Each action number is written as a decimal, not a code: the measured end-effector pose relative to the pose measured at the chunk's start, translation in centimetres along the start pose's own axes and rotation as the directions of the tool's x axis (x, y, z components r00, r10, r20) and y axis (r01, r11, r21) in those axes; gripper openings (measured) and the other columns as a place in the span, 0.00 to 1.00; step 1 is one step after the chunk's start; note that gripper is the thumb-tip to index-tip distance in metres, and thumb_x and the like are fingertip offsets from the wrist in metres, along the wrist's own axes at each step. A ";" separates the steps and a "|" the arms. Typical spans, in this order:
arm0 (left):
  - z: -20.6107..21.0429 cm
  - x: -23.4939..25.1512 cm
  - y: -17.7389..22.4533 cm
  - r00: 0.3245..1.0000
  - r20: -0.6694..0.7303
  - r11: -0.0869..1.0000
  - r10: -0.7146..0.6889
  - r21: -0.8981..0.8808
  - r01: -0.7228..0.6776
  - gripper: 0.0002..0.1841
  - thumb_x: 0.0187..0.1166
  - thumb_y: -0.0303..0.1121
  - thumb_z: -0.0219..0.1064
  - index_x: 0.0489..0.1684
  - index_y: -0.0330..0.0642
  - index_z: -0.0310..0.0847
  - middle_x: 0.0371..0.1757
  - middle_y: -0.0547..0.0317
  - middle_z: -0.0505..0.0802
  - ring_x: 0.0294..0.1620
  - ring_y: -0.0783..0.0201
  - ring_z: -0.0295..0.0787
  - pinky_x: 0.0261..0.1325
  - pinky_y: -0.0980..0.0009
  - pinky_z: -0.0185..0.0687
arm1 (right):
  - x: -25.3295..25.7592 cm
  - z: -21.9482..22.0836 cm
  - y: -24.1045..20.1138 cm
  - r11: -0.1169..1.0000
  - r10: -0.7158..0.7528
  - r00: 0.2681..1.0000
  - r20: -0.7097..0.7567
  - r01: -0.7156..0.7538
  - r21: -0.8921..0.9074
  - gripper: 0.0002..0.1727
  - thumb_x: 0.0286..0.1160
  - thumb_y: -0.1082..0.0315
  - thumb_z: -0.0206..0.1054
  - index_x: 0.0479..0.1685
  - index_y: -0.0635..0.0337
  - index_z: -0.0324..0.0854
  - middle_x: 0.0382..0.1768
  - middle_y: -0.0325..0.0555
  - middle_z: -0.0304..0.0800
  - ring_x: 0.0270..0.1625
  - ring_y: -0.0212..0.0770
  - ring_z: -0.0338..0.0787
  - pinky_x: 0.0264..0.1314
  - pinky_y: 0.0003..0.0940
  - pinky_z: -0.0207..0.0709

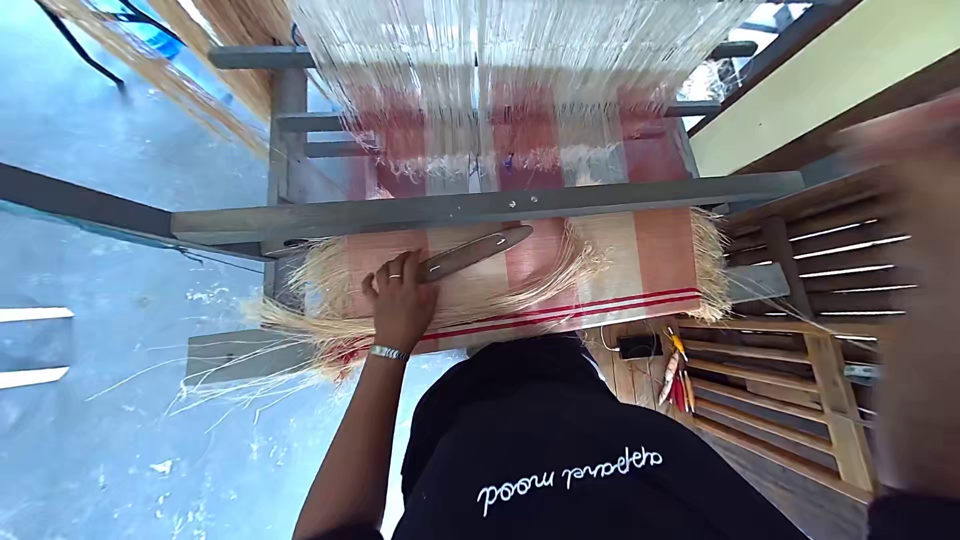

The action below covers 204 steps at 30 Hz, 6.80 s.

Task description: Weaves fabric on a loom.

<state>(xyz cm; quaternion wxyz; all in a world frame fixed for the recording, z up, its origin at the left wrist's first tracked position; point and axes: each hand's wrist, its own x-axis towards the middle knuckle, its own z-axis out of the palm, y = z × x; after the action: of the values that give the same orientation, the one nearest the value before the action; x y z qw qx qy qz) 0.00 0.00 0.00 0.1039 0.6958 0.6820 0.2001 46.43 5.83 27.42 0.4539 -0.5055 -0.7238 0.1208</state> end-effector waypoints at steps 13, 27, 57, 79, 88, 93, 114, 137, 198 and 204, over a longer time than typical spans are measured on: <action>-4.3 -0.8 4.9 0.996 -0.042 0.994 0.080 -0.066 -0.083 0.27 0.75 0.31 0.73 0.77 0.50 0.80 0.53 0.42 0.88 0.54 0.41 0.85 0.53 0.42 0.81 | -10.4 29.0 6.5 0.781 0.415 0.810 0.415 -0.551 0.294 0.20 0.64 0.72 0.82 0.52 0.65 0.78 0.38 0.50 0.93 0.36 0.41 0.95 0.45 0.41 0.92; -5.1 -0.2 7.7 0.993 -0.032 0.975 0.117 -0.188 -0.121 0.26 0.76 0.28 0.72 0.77 0.49 0.81 0.52 0.45 0.84 0.50 0.48 0.85 0.53 0.52 0.87 | -11.5 28.2 6.4 0.895 0.324 0.914 0.245 -0.380 0.233 0.14 0.71 0.70 0.78 0.49 0.60 0.79 0.39 0.46 0.91 0.36 0.39 0.93 0.41 0.38 0.91; -5.0 0.6 10.8 0.992 -0.044 0.940 0.114 -0.320 -0.122 0.28 0.77 0.37 0.75 0.79 0.52 0.77 0.56 0.49 0.81 0.41 0.61 0.83 0.39 0.66 0.85 | -9.9 27.5 7.0 0.961 0.265 0.949 0.171 -0.274 0.028 0.08 0.72 0.73 0.74 0.46 0.62 0.83 0.38 0.47 0.93 0.39 0.39 0.94 0.46 0.38 0.91; -10.9 1.4 4.2 0.895 0.328 0.430 0.301 -0.885 0.180 0.26 0.76 0.38 0.76 0.74 0.46 0.80 0.64 0.52 0.89 0.51 0.57 0.93 0.55 0.64 0.94 | -6.4 13.2 5.9 0.979 -0.176 0.788 0.589 0.078 0.189 0.08 0.78 0.74 0.68 0.42 0.57 0.94 0.51 0.41 0.93 0.54 0.32 0.91 0.59 0.29 0.88; -3.4 -0.9 7.5 0.955 0.286 0.238 0.085 -0.936 0.259 0.29 0.76 0.35 0.76 0.74 0.32 0.75 0.59 0.45 0.92 0.49 0.54 0.95 0.56 0.59 0.93 | -12.2 15.1 6.7 0.163 0.614 0.600 0.513 -0.732 0.661 0.14 0.79 0.84 0.59 0.55 0.70 0.86 0.45 0.48 0.94 0.45 0.35 0.92 0.59 0.30 0.87; -0.7 -2.0 10.5 0.985 0.160 0.321 0.064 -0.938 0.132 0.28 0.74 0.36 0.77 0.72 0.33 0.79 0.62 0.47 0.87 0.50 0.56 0.92 0.52 0.63 0.95 | -14.3 15.3 5.5 -0.105 0.803 0.444 0.398 -0.551 0.828 0.10 0.82 0.83 0.56 0.51 0.68 0.82 0.40 0.48 0.92 0.39 0.35 0.91 0.52 0.29 0.88; -3.4 13.3 0.5 0.798 0.105 0.224 -0.593 -0.931 0.289 0.12 0.90 0.34 0.57 0.65 0.43 0.66 0.40 0.65 0.85 0.33 0.73 0.85 0.36 0.72 0.85 | -15.6 -5.6 18.9 0.537 0.836 0.078 -0.544 -0.320 0.780 0.13 0.93 0.68 0.52 0.67 0.64 0.68 0.46 0.47 0.85 0.41 0.39 0.92 0.48 0.36 0.91; -7.7 22.9 -6.0 0.727 -0.092 0.687 -0.681 -0.423 0.591 0.49 0.83 0.67 0.55 0.89 0.30 0.53 0.85 0.23 0.66 0.88 0.31 0.59 0.86 0.35 0.54 | 1.4 10.0 37.4 0.380 0.877 0.469 -0.102 -0.549 0.745 0.21 0.89 0.69 0.58 0.77 0.61 0.66 0.53 0.51 0.87 0.46 0.41 0.92 0.50 0.38 0.89; -5.0 18.1 -11.8 0.747 0.066 0.457 -0.662 -0.755 0.471 0.45 0.86 0.43 0.65 0.95 0.50 0.31 0.71 0.42 0.81 0.46 0.62 0.88 0.45 0.62 0.87 | -3.9 14.8 30.5 0.424 0.709 0.667 -0.227 -0.662 -0.619 0.28 0.87 0.49 0.56 0.76 0.59 0.77 0.63 0.69 0.87 0.63 0.73 0.86 0.60 0.79 0.74; -4.7 18.5 -13.6 0.660 0.006 0.207 -0.751 -0.947 0.244 0.42 0.84 0.30 0.64 0.92 0.55 0.36 0.71 0.38 0.79 0.53 0.48 0.91 0.50 0.48 0.92 | -6.0 13.8 28.8 0.442 0.742 0.645 -0.183 -0.676 -0.590 0.31 0.95 0.53 0.38 0.80 0.67 0.72 0.67 0.73 0.84 0.72 0.72 0.83 0.74 0.71 0.71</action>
<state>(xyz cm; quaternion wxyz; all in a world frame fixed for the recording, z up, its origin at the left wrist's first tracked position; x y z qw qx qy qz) -14.56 18.37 1.09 0.3523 0.1821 0.6565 0.6417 54.05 17.92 -1.70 0.1339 -0.8714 -0.4643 0.0849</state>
